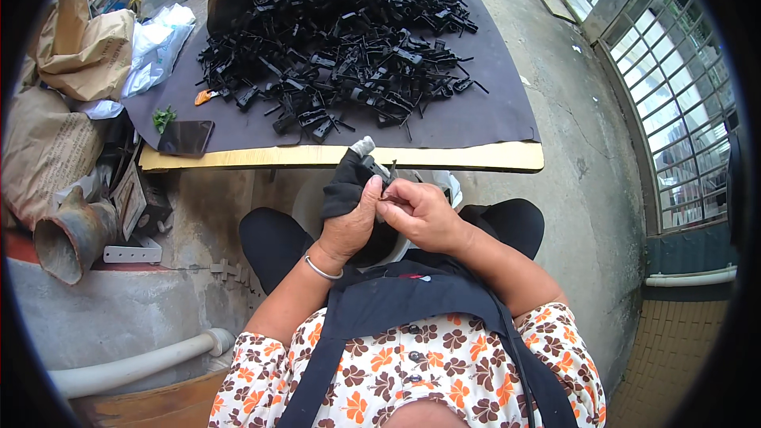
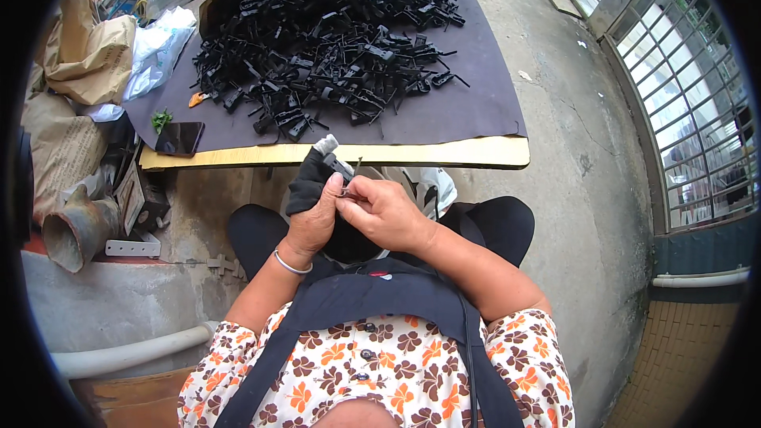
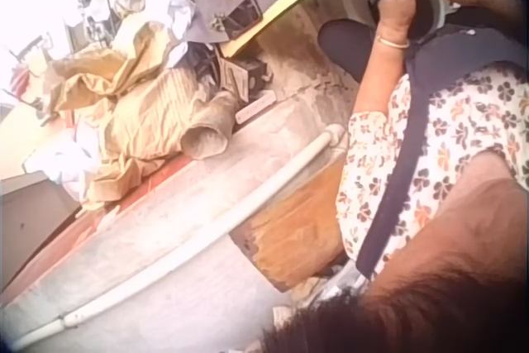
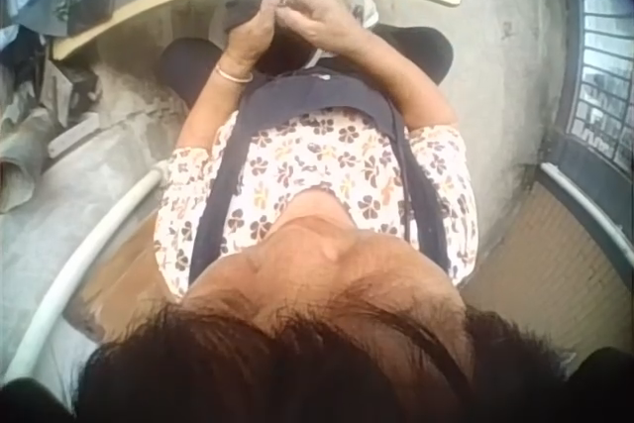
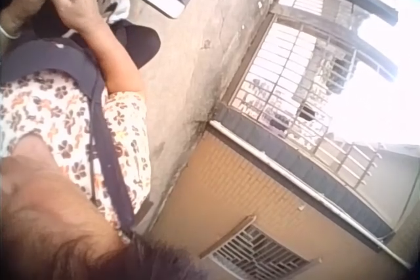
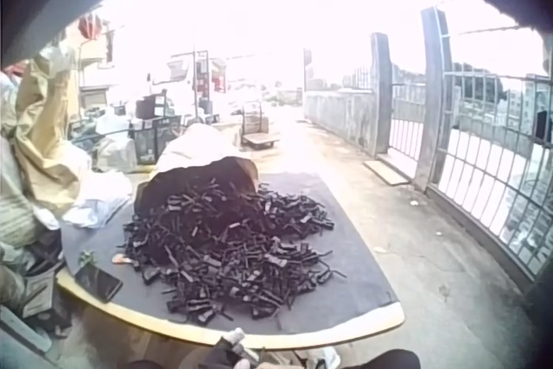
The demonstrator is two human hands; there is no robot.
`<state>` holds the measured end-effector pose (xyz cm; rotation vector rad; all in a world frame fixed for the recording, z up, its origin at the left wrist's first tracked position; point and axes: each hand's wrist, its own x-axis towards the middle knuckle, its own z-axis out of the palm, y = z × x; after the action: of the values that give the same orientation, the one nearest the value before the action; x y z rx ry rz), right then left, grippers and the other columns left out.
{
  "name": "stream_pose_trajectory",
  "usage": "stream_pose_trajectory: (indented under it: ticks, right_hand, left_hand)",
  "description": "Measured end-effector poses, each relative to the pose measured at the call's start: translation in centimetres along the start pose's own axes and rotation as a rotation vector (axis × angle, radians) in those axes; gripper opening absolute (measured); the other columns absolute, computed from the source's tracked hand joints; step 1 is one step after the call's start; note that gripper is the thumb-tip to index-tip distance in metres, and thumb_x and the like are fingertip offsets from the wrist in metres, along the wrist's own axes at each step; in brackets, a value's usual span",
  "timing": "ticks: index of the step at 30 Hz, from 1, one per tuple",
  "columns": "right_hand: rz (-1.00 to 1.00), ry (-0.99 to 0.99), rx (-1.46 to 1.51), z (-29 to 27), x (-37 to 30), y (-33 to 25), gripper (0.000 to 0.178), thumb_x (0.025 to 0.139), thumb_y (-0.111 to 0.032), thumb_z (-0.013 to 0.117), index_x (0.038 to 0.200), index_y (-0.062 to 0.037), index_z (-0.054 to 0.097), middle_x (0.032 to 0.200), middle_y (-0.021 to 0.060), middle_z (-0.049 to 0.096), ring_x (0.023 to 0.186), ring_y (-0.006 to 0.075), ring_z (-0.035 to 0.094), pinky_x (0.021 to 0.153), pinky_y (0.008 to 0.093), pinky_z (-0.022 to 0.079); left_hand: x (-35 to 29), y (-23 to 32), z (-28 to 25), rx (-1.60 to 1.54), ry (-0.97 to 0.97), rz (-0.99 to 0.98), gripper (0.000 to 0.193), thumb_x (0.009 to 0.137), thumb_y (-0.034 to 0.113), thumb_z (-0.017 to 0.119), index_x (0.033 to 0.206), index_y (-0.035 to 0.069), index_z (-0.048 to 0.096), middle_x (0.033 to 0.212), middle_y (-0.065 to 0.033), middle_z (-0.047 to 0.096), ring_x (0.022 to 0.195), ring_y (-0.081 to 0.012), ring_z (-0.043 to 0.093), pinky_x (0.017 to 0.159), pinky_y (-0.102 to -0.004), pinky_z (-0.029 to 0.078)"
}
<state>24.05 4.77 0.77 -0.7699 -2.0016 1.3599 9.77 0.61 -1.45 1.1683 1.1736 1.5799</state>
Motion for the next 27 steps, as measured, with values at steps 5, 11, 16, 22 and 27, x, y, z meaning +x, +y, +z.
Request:
stream_pose_trajectory:
  ticks: [5, 11, 16, 22, 27]
  right_hand:
    - [-0.442, 0.026, -0.307, -0.4, 0.6, 0.3, 0.018, 0.077, -0.013, 0.071, 0.081, -0.0045, 0.056, 0.066, 0.0068, 0.055, 0.056, 0.0220, 0.056, 0.051, 0.0324, 0.043]
    - [-0.628, -0.051, -0.429, -0.5, 0.6, -0.8, 0.024, 0.071, -0.014, 0.074, 0.083, -0.0073, 0.055, 0.065, 0.0056, 0.055, 0.058, 0.0257, 0.057, 0.051, 0.0351, 0.045]
    - [-0.244, 0.164, -0.217, 0.6, 0.0, -1.1, 0.020, 0.078, -0.016, 0.072, 0.081, -0.0057, 0.055, 0.064, 0.0042, 0.053, 0.051, 0.0124, 0.049, 0.048, 0.0276, 0.040]
    - [0.153, -0.009, 0.296, -0.4, 1.0, -1.5, 0.017, 0.089, -0.016, 0.065, 0.080, -0.0038, 0.057, 0.071, -0.0053, 0.055, 0.067, 0.0020, 0.046, 0.057, 0.0211, 0.040]
    - [-0.023, -0.058, -0.125, -1.4, 0.6, -1.7, 0.023, 0.090, -0.023, 0.059, 0.082, -0.0009, 0.058, 0.069, 0.0127, 0.060, 0.061, 0.0245, 0.059, 0.059, 0.0340, 0.046]
  left_hand:
    - [-0.5, 1.3, -1.3, 0.096, -0.112, -0.032, 0.036, 0.093, 0.007, 0.051, 0.128, -0.004, 0.047, 0.097, -0.0055, 0.062, 0.085, -0.0092, 0.054, 0.078, -0.0236, 0.046]
    - [-1.1, 2.1, -2.1, -0.059, -0.196, -0.220, 0.028, 0.092, 0.007, 0.053, 0.117, -0.005, 0.055, 0.098, -0.0081, 0.064, 0.086, -0.0106, 0.058, 0.078, -0.0249, 0.048]
    - [-1.4, 3.0, -1.7, 0.054, -0.219, -0.055, 0.029, 0.090, 0.007, 0.055, 0.116, -0.006, 0.055, 0.095, -0.0086, 0.066, 0.083, -0.0105, 0.058, 0.076, -0.0254, 0.048]
    - [-1.8, 3.3, -1.4, 0.378, -0.259, 0.203, 0.037, 0.088, 0.005, 0.053, 0.122, -0.007, 0.049, 0.093, -0.0151, 0.065, 0.084, -0.0210, 0.063, 0.077, -0.0296, 0.048]
    - [-1.8, 4.6, -0.7, 0.397, -0.178, 0.011, 0.033, 0.088, 0.007, 0.054, 0.118, -0.008, 0.052, 0.095, -0.0183, 0.065, 0.087, -0.0285, 0.063, 0.080, -0.0350, 0.048]
